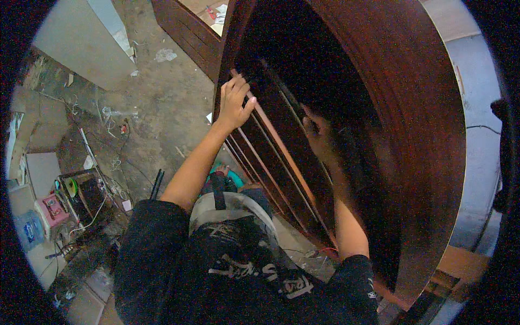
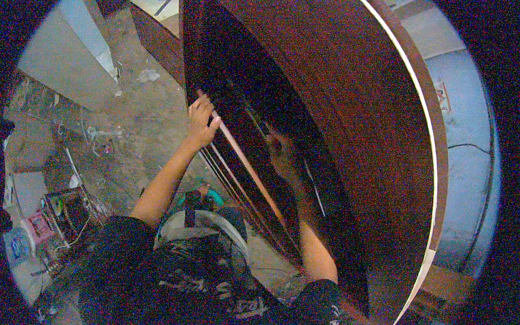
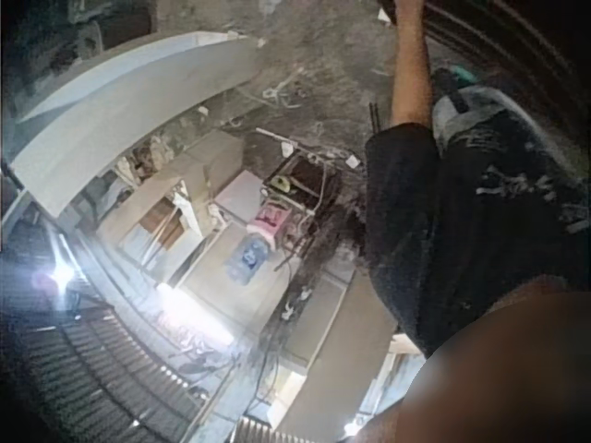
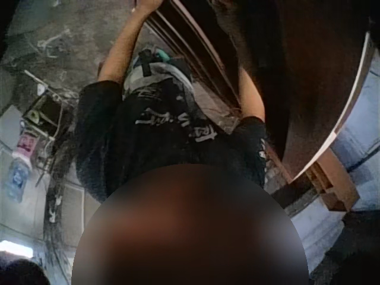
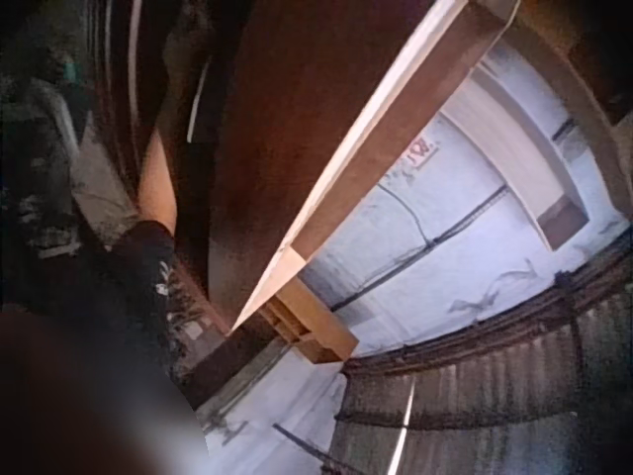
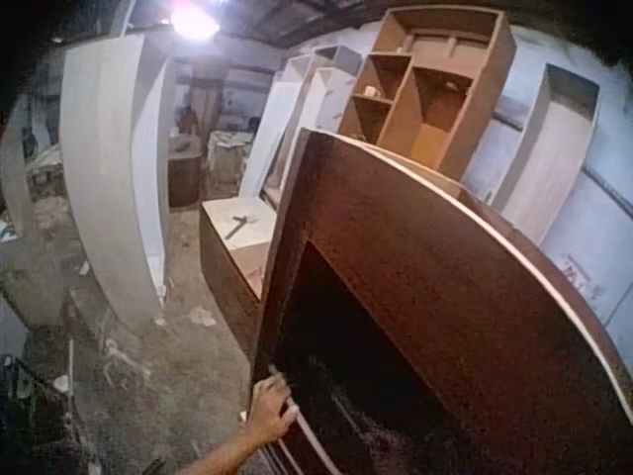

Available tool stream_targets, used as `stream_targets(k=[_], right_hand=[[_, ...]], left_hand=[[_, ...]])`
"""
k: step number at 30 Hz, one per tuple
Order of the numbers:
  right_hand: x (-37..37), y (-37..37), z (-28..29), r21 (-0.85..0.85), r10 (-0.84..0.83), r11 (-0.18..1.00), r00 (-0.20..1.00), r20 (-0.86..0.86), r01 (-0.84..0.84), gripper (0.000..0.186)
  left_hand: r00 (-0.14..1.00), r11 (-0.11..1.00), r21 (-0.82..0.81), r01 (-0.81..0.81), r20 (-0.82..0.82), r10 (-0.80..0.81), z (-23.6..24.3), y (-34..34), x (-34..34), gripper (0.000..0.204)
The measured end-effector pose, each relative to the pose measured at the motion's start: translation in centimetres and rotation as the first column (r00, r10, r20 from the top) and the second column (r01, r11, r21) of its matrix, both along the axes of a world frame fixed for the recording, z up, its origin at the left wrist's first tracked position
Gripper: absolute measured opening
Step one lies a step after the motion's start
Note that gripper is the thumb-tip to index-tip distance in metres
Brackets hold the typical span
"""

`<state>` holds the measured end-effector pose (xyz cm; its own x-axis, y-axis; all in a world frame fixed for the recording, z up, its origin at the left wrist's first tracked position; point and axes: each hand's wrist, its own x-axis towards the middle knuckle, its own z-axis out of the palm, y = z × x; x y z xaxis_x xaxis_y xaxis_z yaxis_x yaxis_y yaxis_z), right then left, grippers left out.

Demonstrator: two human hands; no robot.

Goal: The person installs thin wooden trim strips into grooves on a curved wooden structure. They use a hammer to tap the strips into place and a utility knife to trim excess material. The person also uses a small tool to clean or adjust the groove before inserting the trim.

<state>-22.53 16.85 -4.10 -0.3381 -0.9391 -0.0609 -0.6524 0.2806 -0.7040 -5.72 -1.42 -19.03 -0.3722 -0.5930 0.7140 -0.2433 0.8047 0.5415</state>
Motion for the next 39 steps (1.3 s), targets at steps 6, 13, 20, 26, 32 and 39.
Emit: stream_targets(k=[6, 13, 20, 26, 32, 39], right_hand=[[0.1, -2.3, 1.7, 0.005, 0.070, 0.998, 0.994, -0.089, -0.070, 0.038], [2.7, -1.6, 5.7, 0.258, 0.051, 0.966, 0.957, -0.287, 0.026, 0.040], [3.1, 1.7, 2.8, 0.155, 0.106, 0.987, 0.883, -0.458, -0.039, 0.049], [3.3, 2.4, 2.7, 0.240, 0.095, 0.971, 0.900, -0.426, 0.011, 0.050], [3.7, 1.4, 2.6, 0.102, 0.128, 0.990, 0.909, -0.397, -0.094, 0.047], [2.3, 3.1, 3.0, 0.208, 0.104, 0.977, 0.951, -0.292, -0.043, 0.047]], left_hand=[[0.994, 0.996, -0.090, -0.019, -0.111, 0.009, -0.8, -1.2, -1.4, 0.049], [0.980, 0.994, -0.104, -0.037, -0.199, 0.016, -1.4, 0.4, -1.5, 0.056], [0.962, 0.981, -0.177, -0.074, -0.271, 0.024, -2.0, 2.7, -1.4, 0.048], [0.945, 0.976, -0.195, -0.101, -0.324, 0.032, -1.3, 2.9, -2.3, 0.047], [0.935, 0.970, -0.212, -0.119, -0.352, 0.038, -0.7, 1.4, -2.5, 0.049], [0.948, 0.977, -0.178, -0.121, -0.311, 0.060, 0.9, 0.4, -2.5, 0.048]])
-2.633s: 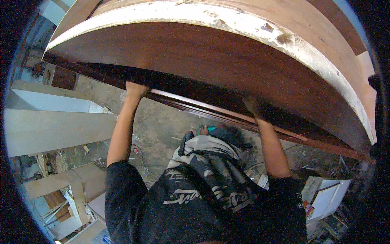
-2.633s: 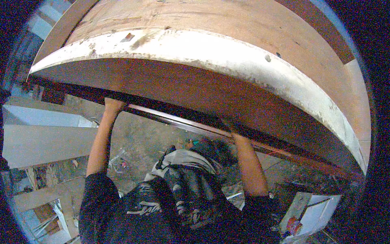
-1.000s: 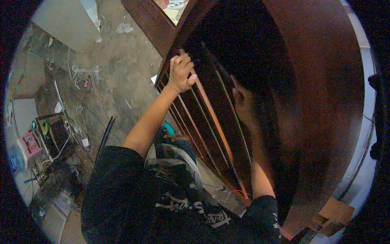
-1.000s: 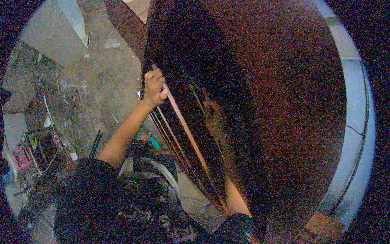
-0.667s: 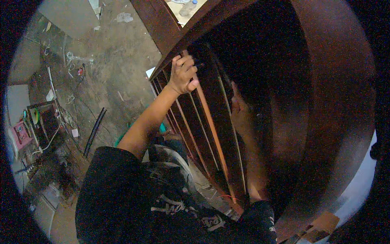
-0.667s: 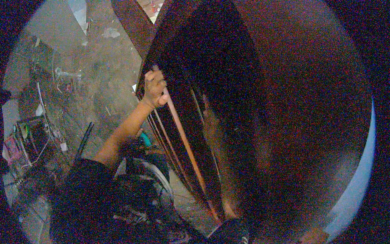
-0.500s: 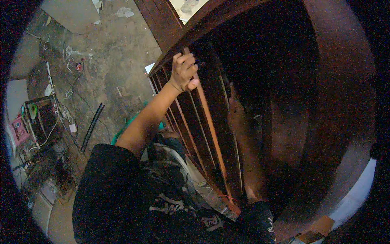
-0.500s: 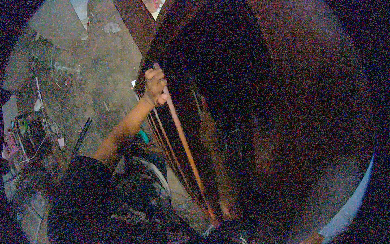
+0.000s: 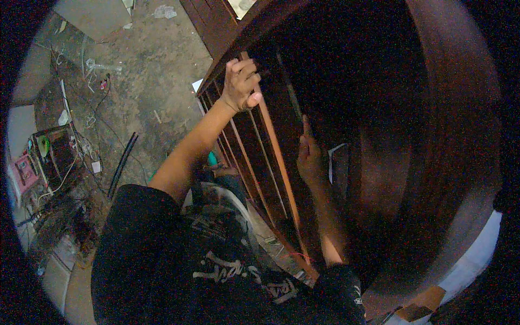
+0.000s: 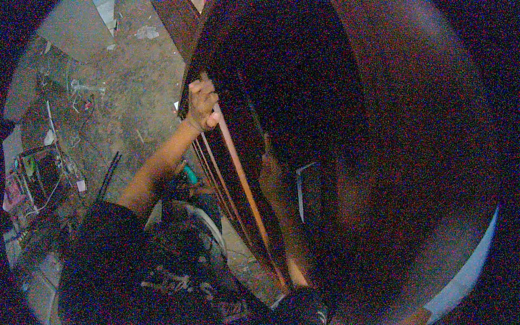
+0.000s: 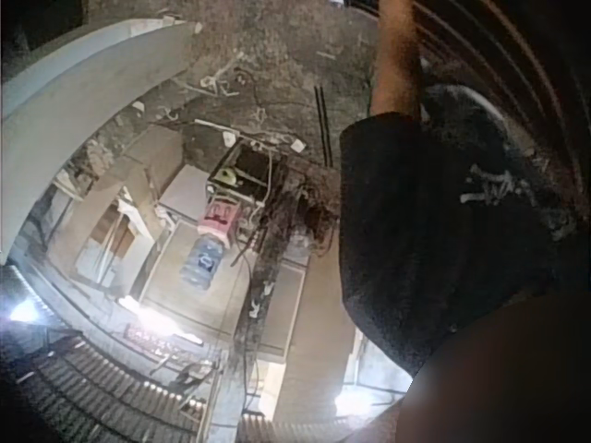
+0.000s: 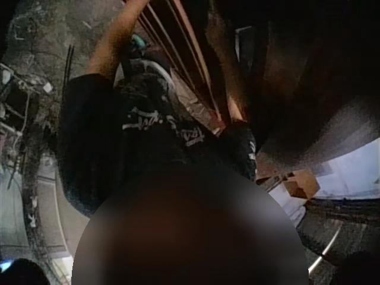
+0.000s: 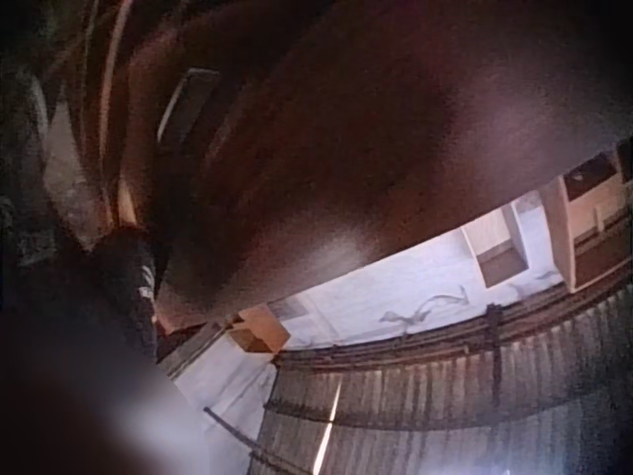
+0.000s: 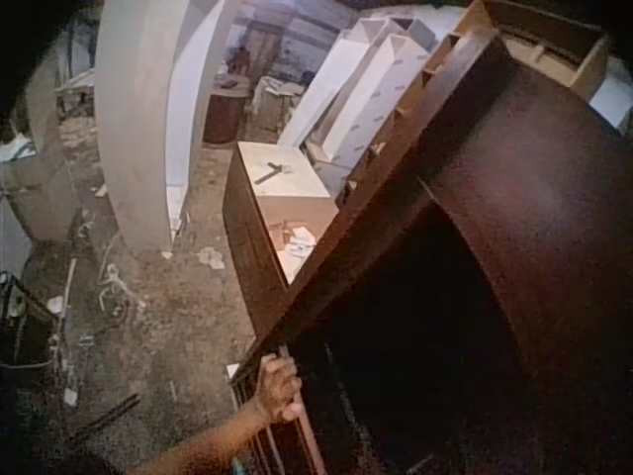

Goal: The person installs thin wooden trim strips into grooves on a curved wooden structure. They use a hammer to tap the strips into place and a utility knife to trim excess material. The person also uses a small tool to clean or adjust the groove before inserting the trim.

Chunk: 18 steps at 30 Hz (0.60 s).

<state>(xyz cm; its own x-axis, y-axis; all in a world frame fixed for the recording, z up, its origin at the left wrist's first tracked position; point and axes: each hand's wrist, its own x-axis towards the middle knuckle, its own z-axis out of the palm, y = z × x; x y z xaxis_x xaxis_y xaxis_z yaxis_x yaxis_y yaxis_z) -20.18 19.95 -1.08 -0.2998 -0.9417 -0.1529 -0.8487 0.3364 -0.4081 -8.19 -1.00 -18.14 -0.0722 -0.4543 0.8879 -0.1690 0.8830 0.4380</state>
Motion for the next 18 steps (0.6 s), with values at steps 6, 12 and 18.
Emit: stream_targets(k=[6, 12, 18], right_hand=[[0.4, -0.4, 1.9, -0.043, 0.054, 0.998, 0.997, -0.050, -0.056, 0.047], [1.4, -2.1, 5.8, 0.224, 0.030, 0.975, 0.986, -0.163, 0.007, 0.046], [2.3, -1.1, 7.4, 0.249, -0.096, 0.963, 0.994, -0.058, 0.107, 0.046]], left_hand=[[0.956, 0.996, 0.084, -0.043, 0.294, 0.016, 5.9, -2.8, 3.1, 0.038], [0.761, 0.978, 0.181, 0.107, 0.618, -0.198, 13.5, -4.8, 5.3, 0.046], [0.457, 0.853, 0.210, 0.477, 0.770, -0.445, 15.1, -5.0, 5.4, 0.076]])
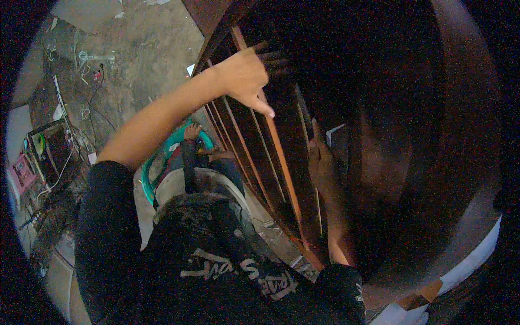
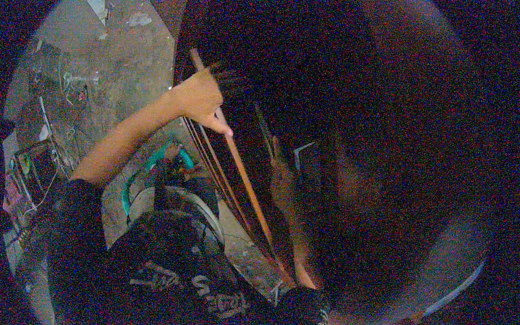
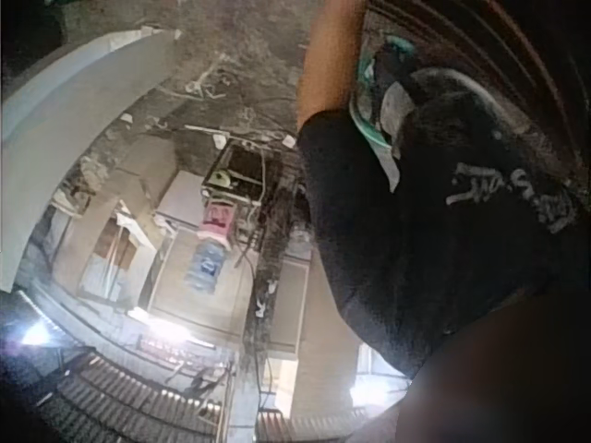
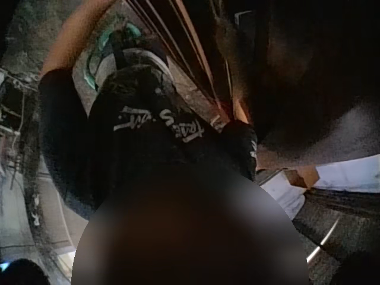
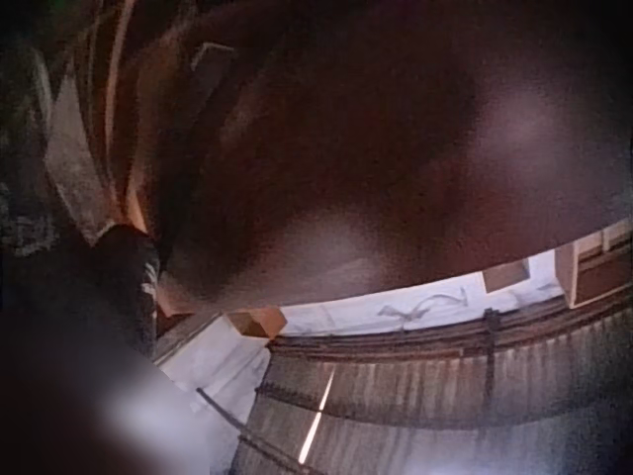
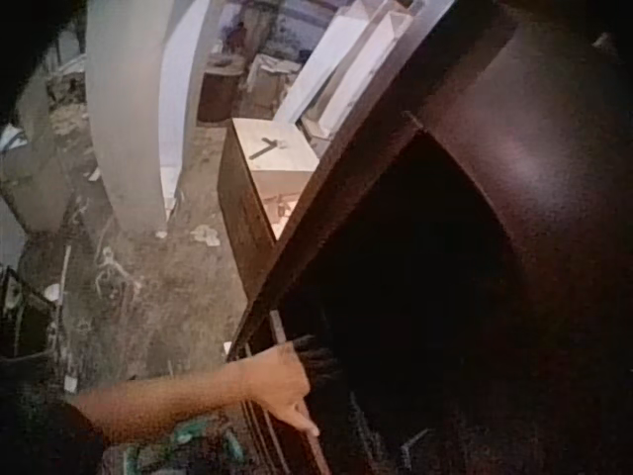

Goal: The person installs thin wooden trim strips into grooves on a curved wooden structure. They use a hammer to tap the strips into place and a utility knife to trim excess material. The person also uses a small tool to clean or adjust the groove before inserting the trim.

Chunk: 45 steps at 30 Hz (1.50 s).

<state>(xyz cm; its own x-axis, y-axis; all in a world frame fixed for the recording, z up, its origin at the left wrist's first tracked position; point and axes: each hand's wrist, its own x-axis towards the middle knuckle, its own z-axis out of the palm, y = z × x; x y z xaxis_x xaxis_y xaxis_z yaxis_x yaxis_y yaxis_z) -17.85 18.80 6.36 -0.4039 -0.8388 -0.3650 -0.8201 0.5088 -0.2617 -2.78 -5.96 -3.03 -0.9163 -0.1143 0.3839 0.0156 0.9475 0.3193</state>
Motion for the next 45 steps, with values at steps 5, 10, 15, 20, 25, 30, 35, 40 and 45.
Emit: stream_targets(k=[5, 10, 15, 20, 25, 30, 35, 40, 45], right_hand=[[0.1, 0.3, 0.5, -0.019, 0.027, 0.999, 0.999, 0.043, -0.026, 0.049], [0.5, 1.6, 1.1, 0.147, 0.042, 0.989, 0.994, -0.099, -0.027, 0.052], [-0.9, 3.2, -0.7, -0.083, 0.141, 0.986, 0.988, -0.066, -0.146, 0.057], [-3.0, 4.2, -2.1, -0.038, 0.085, 0.995, 0.994, -0.070, -0.087, 0.059], [-3.1, 1.7, -4.1, -0.249, 0.229, 0.936, 0.968, -0.103, -0.248, 0.058], [-2.8, -0.9, -4.7, -0.142, 0.166, 0.976, 0.986, -0.028, -0.168, 0.055], [-3.6, -0.3, -4.3, -0.106, 0.113, 0.989, 0.992, 0.060, -0.106, 0.048], [-4.4, 0.3, -3.1, -0.076, 0.109, 0.992, 0.985, 0.130, -0.100, 0.046], [-3.6, -0.5, -1.4, -0.081, 0.094, 0.994, 0.977, 0.193, -0.079, 0.045]], left_hand=[[0.950, 0.990, -0.036, 0.136, 0.288, -0.120, -0.3, -1.1, -0.4, 0.076], [0.916, 0.980, -0.136, 0.143, 0.394, -0.079, -1.3, 0.3, -2.0, 0.062], [0.971, 0.978, -0.200, -0.064, -0.237, 0.015, -3.2, 1.6, -2.0, 0.028], [0.994, 0.975, -0.207, 0.073, 0.098, -0.054, -2.0, 1.7, -2.8, 0.013], [0.974, 0.976, -0.206, 0.075, 0.225, -0.027, -3.3, -1.0, -2.4, 0.017], [0.987, 0.982, -0.186, -0.018, 0.157, 0.047, -5.6, -2.4, -1.9, 0.029], [0.976, 0.991, -0.126, 0.045, 0.217, -0.017, -4.5, 0.0, -1.5, 0.070], [0.996, 0.989, -0.142, 0.048, -0.062, -0.057, -5.3, 1.3, -2.3, 0.081], [0.986, 0.972, -0.200, -0.123, -0.135, 0.097, -6.5, 1.1, -2.3, 0.081]])
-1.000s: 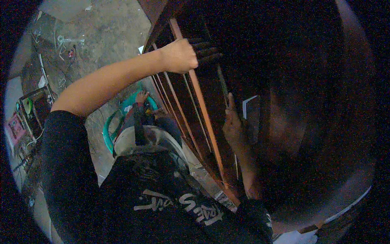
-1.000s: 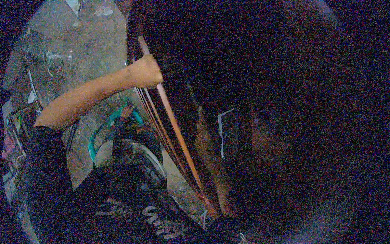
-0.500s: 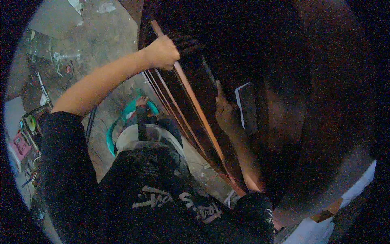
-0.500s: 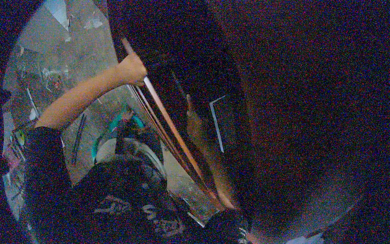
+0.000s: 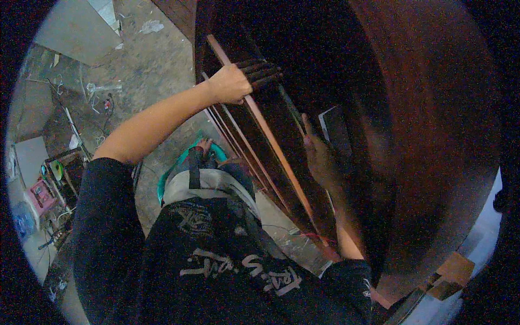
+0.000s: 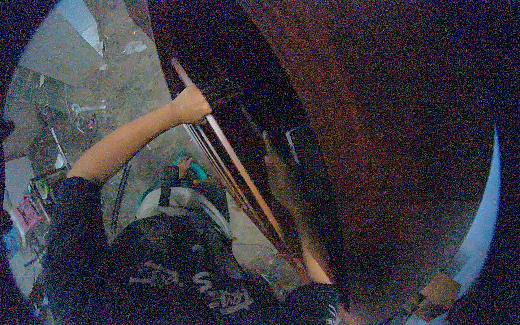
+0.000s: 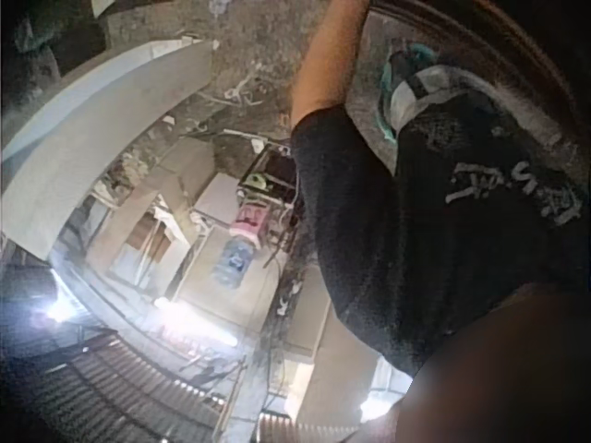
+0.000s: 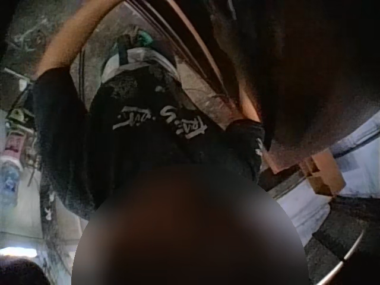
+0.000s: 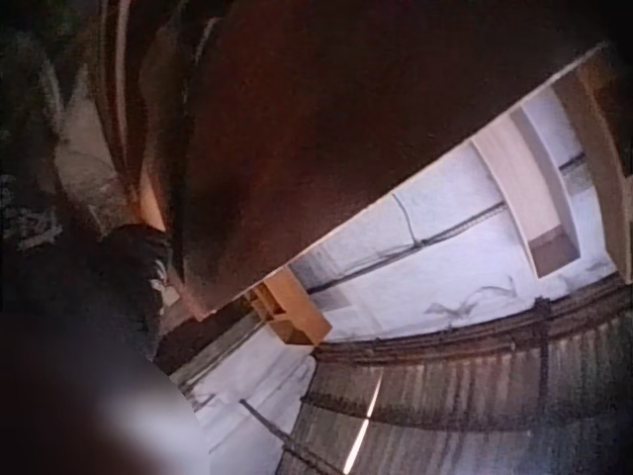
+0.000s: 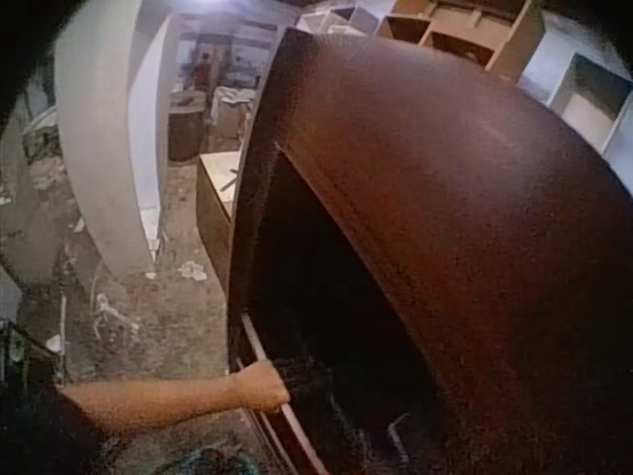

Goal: The person installs thin wooden trim strips into grooves on a curved wooden structure. They use a hammer to tap the strips into place and a utility knife to trim excess material. The person also uses a small tool to clean or adjust the groove before inserting the trim.

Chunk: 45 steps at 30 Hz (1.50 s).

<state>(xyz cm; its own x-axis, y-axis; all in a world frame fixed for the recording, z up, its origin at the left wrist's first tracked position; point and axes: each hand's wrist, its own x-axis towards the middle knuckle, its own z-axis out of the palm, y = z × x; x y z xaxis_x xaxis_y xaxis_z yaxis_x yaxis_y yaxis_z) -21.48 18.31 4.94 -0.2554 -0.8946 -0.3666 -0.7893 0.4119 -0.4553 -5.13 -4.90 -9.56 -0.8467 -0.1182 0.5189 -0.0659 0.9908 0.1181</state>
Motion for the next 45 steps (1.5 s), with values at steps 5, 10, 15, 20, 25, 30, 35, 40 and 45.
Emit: stream_targets(k=[5, 10, 15, 20, 25, 30, 35, 40, 45], right_hand=[[-0.7, 0.1, 1.1, 0.118, -0.151, 0.984, 0.969, 0.195, 0.130, 0.046], [-3.0, 1.5, -0.4, 0.206, -0.355, 0.933, 0.841, 0.408, 0.294, 0.046], [-2.7, 2.9, -3.0, -0.062, -0.150, 0.979, 0.899, 0.411, 0.192, 0.048], [-1.0, 2.7, -2.6, -0.203, -0.130, 0.960, 0.948, 0.289, 0.194, 0.045], [-0.8, 2.1, -0.8, -0.099, -0.112, 0.987, 0.984, 0.138, 0.126, 0.043], [0.1, 0.9, 1.0, -0.196, 0.139, 0.958, 0.938, -0.318, -0.209, 0.046], [1.7, -0.8, 2.2, 0.168, 0.063, 0.985, 0.987, -0.146, -0.038, 0.058], [1.5, -0.8, 2.5, 0.222, 0.164, 0.969, 0.954, -0.252, -0.108, 0.071], [1.8, 1.0, 1.9, 0.217, 0.244, 0.959, 0.919, -0.309, -0.182, 0.069]], left_hand=[[0.996, 0.999, 0.051, -0.012, 0.087, 0.008, 0.9, -0.3, 1.3, 0.055], [1.000, 1.000, 0.009, -0.007, -0.004, 0.007, 1.7, -0.6, 1.8, 0.032], [0.996, 0.998, 0.068, 0.002, 0.093, -0.008, 2.5, -0.6, 2.1, 0.034], [0.993, 0.996, -0.035, 0.084, -0.082, -0.087, 3.8, -1.3, 2.1, 0.033], [0.996, 0.997, 0.012, 0.082, -0.036, -0.081, 4.0, -1.0, 2.1, 0.046], [0.999, 0.995, 0.092, 0.046, 0.013, -0.047, 3.2, -0.6, 1.9, 0.059], [0.980, 0.988, 0.079, 0.130, 0.138, -0.140, 3.1, -1.3, 2.0, 0.091], [0.972, 0.983, 0.074, 0.167, 0.157, -0.177, 3.9, -1.2, 1.1, 0.025], [0.857, 0.977, 0.182, 0.113, 0.480, -0.188, 2.8, -0.2, 1.4, 0.022]])
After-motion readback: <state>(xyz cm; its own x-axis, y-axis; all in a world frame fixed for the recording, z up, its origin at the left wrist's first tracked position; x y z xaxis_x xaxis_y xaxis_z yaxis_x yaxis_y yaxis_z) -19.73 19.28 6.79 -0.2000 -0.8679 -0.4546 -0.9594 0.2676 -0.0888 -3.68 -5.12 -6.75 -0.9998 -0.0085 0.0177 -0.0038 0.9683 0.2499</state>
